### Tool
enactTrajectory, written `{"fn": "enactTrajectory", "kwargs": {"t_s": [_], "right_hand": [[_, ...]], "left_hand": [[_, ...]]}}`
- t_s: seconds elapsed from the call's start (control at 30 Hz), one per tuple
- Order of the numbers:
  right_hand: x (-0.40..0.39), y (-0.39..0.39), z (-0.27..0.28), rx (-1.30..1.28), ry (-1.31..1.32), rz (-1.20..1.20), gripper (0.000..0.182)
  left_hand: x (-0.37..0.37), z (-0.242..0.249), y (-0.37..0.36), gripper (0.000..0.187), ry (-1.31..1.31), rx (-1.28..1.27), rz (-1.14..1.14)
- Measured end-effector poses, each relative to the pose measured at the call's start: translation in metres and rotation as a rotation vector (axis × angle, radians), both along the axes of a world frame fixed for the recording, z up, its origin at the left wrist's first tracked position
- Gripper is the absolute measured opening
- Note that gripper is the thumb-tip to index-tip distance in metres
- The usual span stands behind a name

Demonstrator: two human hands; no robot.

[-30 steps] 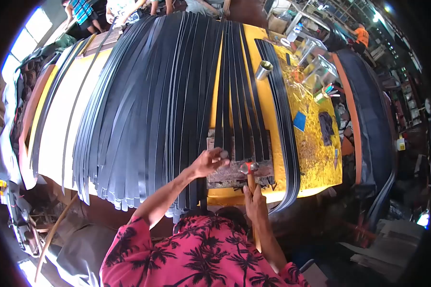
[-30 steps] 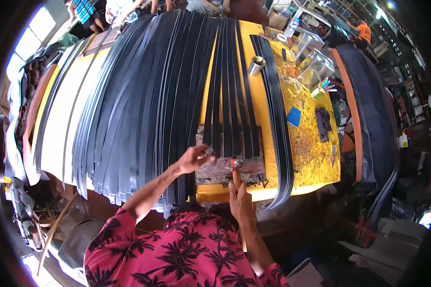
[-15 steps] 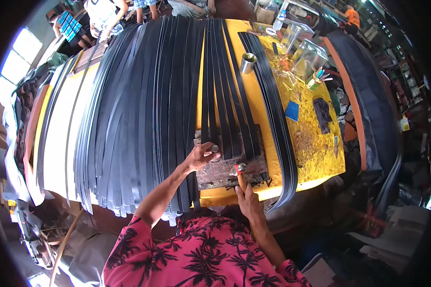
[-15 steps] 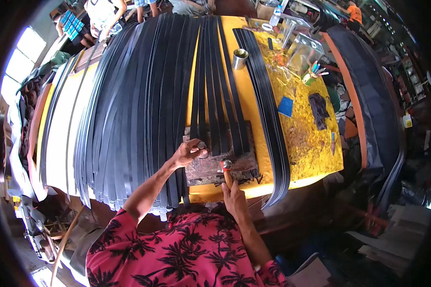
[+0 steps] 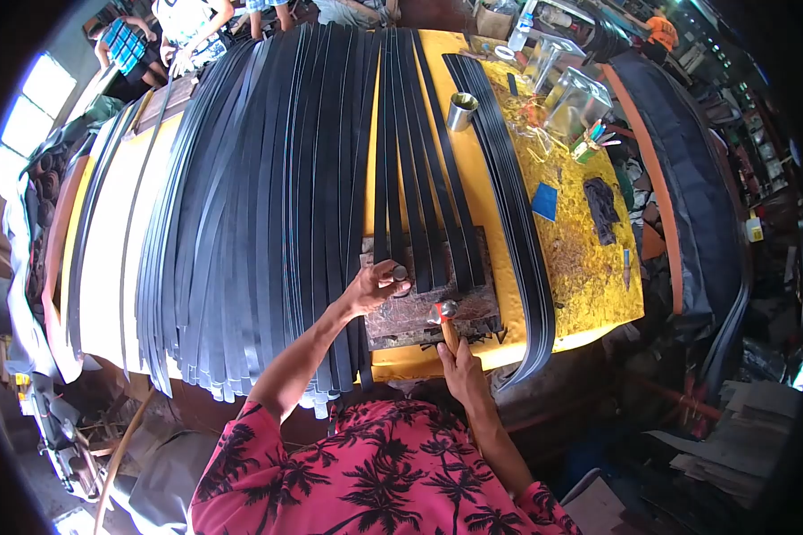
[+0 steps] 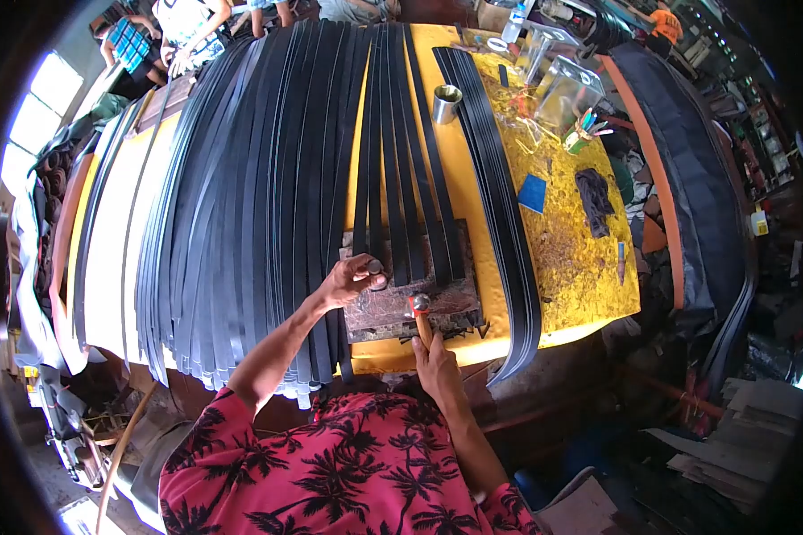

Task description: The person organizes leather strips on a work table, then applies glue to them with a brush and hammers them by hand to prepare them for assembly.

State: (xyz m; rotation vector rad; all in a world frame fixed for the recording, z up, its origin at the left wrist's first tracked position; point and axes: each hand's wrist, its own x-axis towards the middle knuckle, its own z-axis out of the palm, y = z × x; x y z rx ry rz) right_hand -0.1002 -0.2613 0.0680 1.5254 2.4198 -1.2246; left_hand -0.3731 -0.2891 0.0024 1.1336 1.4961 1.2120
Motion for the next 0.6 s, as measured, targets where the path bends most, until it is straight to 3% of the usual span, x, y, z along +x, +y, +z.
{"fn": "enactTrajectory", "kwargs": {"t_s": [0.1,0.17,0.6], "right_hand": [[-0.0021,0.0002,0.0034,0.030,0.019,-0.003,0.051],[-0.0037,0.0028,0.0087,-0.104,-0.052,-0.029,0.068],[-0.0007,0.0033,-0.0002,-0.068,-0.014,-0.013,0.067]], "left_hand": [[0.0011,0.0018,-0.0018,0.024,0.053,0.012,0.000],[0.0011,0.0017,-0.0017,0.024,0.045,0.018,-0.005],[-0.0001,0.0063,-0.0002,0.026,0.075,-0.022,0.022]]}}
